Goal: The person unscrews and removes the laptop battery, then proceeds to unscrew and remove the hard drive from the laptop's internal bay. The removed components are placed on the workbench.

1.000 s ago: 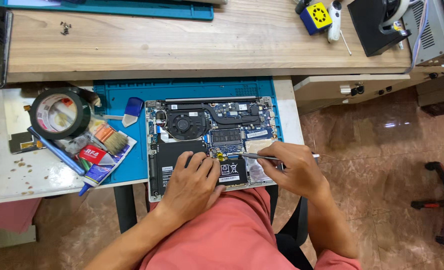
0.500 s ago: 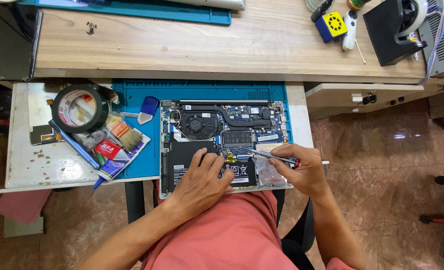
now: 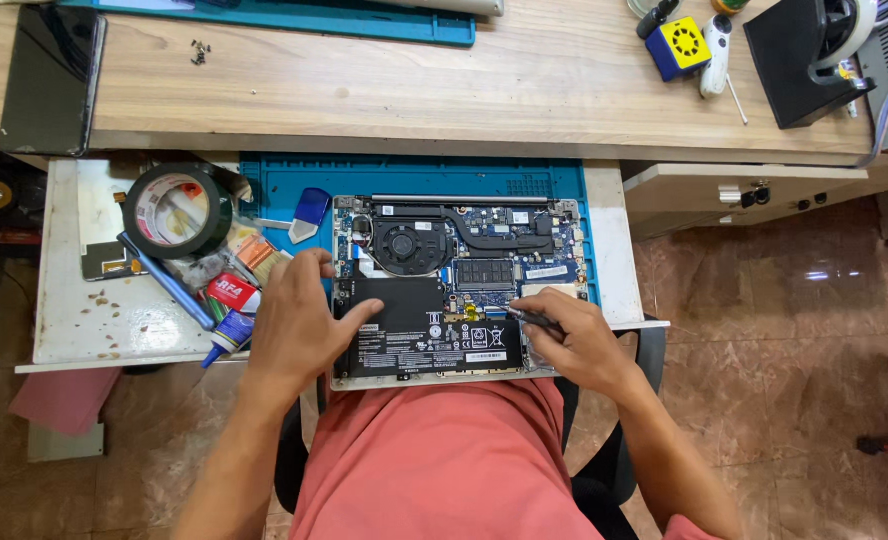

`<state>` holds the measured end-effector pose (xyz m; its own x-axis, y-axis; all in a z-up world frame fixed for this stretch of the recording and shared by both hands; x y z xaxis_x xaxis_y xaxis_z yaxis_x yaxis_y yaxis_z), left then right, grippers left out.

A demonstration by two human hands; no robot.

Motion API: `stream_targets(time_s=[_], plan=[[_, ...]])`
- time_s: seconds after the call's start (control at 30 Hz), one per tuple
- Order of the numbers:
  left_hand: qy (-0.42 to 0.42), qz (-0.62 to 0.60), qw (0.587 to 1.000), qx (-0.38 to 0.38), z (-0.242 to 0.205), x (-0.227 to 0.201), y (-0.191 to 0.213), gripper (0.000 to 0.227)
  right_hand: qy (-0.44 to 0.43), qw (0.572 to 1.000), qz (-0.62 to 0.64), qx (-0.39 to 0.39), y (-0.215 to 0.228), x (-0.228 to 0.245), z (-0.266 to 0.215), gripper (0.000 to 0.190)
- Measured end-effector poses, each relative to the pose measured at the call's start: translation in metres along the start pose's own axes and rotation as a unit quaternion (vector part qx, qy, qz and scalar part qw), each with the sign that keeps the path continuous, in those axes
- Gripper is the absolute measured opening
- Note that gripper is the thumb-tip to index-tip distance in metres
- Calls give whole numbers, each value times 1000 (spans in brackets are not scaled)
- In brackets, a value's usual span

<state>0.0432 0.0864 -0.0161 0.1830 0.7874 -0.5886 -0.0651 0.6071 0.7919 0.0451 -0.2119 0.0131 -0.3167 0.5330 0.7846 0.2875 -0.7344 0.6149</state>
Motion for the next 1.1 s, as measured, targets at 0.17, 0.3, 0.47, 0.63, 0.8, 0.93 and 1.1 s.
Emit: stream_targets(time_s=[0.17, 0.3, 0.47, 0.63, 0.8, 0.93, 1.1], plan=[[89, -33, 995, 37, -1, -15, 8, 60, 2, 1000, 22, 1, -1, -5, -2, 23], [129, -64, 989, 45, -1, -22, 7, 62, 1, 1000, 28, 3, 0, -6, -2, 23], [148, -41, 988, 33, 0, -25, 6, 63, -2, 999, 33, -3, 1, -2, -2, 23], [179, -62, 981, 34, -1, -19, 4, 66, -8, 999, 45, -4, 0, -3, -3, 23], [223, -170, 960, 17, -3, -15, 6, 61, 0, 999, 53, -6, -3, -4, -2, 21], [231, -247, 941, 14, -3, -3, 0, 49, -10, 999, 47, -9, -4, -6, -3, 22], [234, -328, 915, -2, 0, -1, 0, 38, -11, 999, 52, -11, -2, -5, -2, 22]])
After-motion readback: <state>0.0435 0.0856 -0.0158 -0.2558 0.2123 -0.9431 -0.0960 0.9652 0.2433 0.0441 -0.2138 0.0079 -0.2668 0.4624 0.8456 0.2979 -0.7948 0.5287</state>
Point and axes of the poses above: each hand's wrist, its own z-axis towards the middle knuckle, its own y-axis out of the back of the hand, x = y × z, the point moved 2 cm from there along z, towards the middle knuckle
